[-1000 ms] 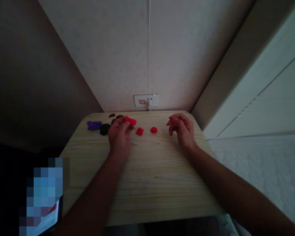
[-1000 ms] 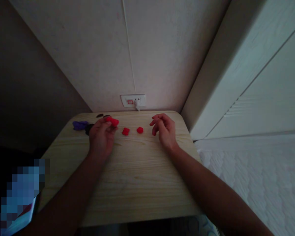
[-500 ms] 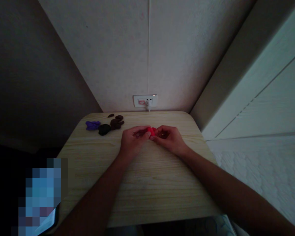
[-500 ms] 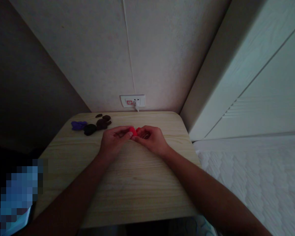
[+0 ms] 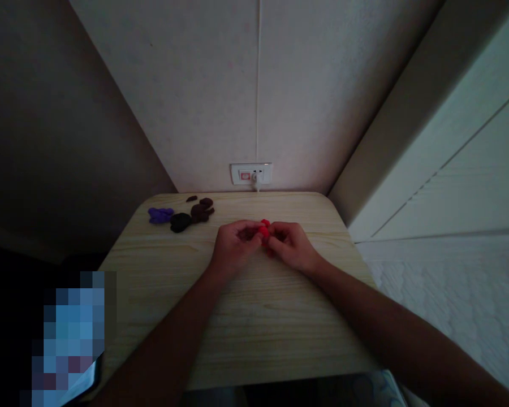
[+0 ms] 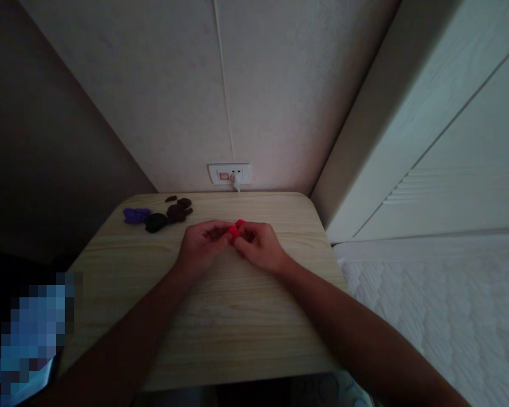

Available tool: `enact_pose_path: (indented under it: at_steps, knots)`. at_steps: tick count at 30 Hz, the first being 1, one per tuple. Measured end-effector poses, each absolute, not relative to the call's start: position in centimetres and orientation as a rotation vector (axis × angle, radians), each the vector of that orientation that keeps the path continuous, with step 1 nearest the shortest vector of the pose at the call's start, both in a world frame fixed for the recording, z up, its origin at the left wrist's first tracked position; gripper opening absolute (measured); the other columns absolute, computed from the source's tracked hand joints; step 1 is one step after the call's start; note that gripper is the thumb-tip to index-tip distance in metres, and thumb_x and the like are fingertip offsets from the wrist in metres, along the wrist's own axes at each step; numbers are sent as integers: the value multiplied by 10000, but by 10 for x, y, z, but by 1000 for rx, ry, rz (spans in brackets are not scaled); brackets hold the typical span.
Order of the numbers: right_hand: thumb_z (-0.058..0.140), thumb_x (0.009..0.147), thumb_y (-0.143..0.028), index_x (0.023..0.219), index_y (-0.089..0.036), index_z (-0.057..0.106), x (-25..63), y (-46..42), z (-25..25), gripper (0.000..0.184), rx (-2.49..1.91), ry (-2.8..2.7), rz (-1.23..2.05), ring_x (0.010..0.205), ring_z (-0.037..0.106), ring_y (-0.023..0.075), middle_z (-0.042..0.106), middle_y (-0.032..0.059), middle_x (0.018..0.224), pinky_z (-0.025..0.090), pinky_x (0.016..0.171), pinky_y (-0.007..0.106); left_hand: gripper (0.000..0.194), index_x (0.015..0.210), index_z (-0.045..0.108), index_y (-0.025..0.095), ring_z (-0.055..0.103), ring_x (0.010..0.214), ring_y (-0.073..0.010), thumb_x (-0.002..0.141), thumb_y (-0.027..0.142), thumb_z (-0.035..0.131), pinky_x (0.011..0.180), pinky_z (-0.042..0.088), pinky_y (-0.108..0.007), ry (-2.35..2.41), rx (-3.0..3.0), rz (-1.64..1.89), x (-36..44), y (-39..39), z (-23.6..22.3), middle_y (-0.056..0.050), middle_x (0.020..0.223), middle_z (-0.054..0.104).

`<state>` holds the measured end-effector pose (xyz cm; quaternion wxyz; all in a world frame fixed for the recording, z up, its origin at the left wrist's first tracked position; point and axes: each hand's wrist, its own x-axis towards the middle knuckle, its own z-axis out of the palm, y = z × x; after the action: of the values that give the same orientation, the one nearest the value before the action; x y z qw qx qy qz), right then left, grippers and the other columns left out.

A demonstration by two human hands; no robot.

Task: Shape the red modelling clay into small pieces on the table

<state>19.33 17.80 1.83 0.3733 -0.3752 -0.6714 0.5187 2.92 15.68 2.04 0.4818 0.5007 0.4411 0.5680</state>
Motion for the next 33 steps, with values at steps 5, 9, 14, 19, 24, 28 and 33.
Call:
enact_pose_path:
  at_steps: [5, 9, 14, 19, 24, 28, 33]
  knots:
    - [630, 784, -285, 667, -177, 630, 192, 180, 19, 159, -856, -1600, 1471, 506, 544, 104, 614, -21, 572, 450, 506, 226, 215, 820, 788, 149, 688, 647, -159, 638, 247, 847, 661, 577, -294, 1017, 1087, 1382, 32, 158, 24, -68, 797, 782]
    - [646, 747, -290, 649, -182, 636, 191, 183, 21, 146, -789, -1492, 1582, 499, 556, 112, 615, -20, 582, 493, 497, 239, 203, 830, 789, 153, 653, 603, -135, 635, 198, 821, 632, 545, -278, 950, 963, 1379, 34, 160, 23, -43, 746, 765]
    - [723, 753, -402, 674, -187, 621, 191, 183, 23, 250, -763, -1429, 1636, 479, 549, 114, 598, -26, 578, 490, 474, 245, 178, 811, 778, 143, 638, 612, -128, 637, 178, 793, 641, 535, -277, 884, 831, 1377, 36, 161, 23, -34, 715, 742]
    - [786, 763, -503, 808, -190, 639, 194, 182, 22, 348, -866, -1535, 1416, 491, 535, 109, 614, -26, 609, 435, 471, 233, 292, 920, 747, 159, 690, 750, -148, 662, 247, 853, 747, 571, -297, 928, 963, 1418, 33, 161, 19, -42, 870, 761]
    - [745, 812, -535, 854, -183, 663, 196, 182, 21, 363, -873, -1574, 1347, 507, 554, 116, 655, -2, 651, 439, 494, 245, 380, 949, 723, 138, 718, 781, -167, 640, 273, 898, 766, 590, -311, 1009, 1018, 1419, 31, 160, 19, -67, 893, 769]
    - [732, 814, -543, 821, -181, 656, 195, 182, 21, 370, -902, -1574, 1367, 493, 543, 115, 637, -11, 610, 428, 486, 243, 426, 999, 721, 133, 724, 780, -171, 638, 271, 901, 758, 596, -308, 1015, 1001, 1426, 32, 159, 21, -76, 889, 779]
    - [671, 834, -520, 739, -188, 614, 193, 184, 17, 350, -881, -1514, 1466, 457, 523, 109, 613, -17, 575, 431, 455, 237, 490, 1056, 717, 136, 727, 769, -187, 629, 289, 902, 742, 594, -322, 958, 970, 1399, 33, 159, 16, -88, 911, 785]
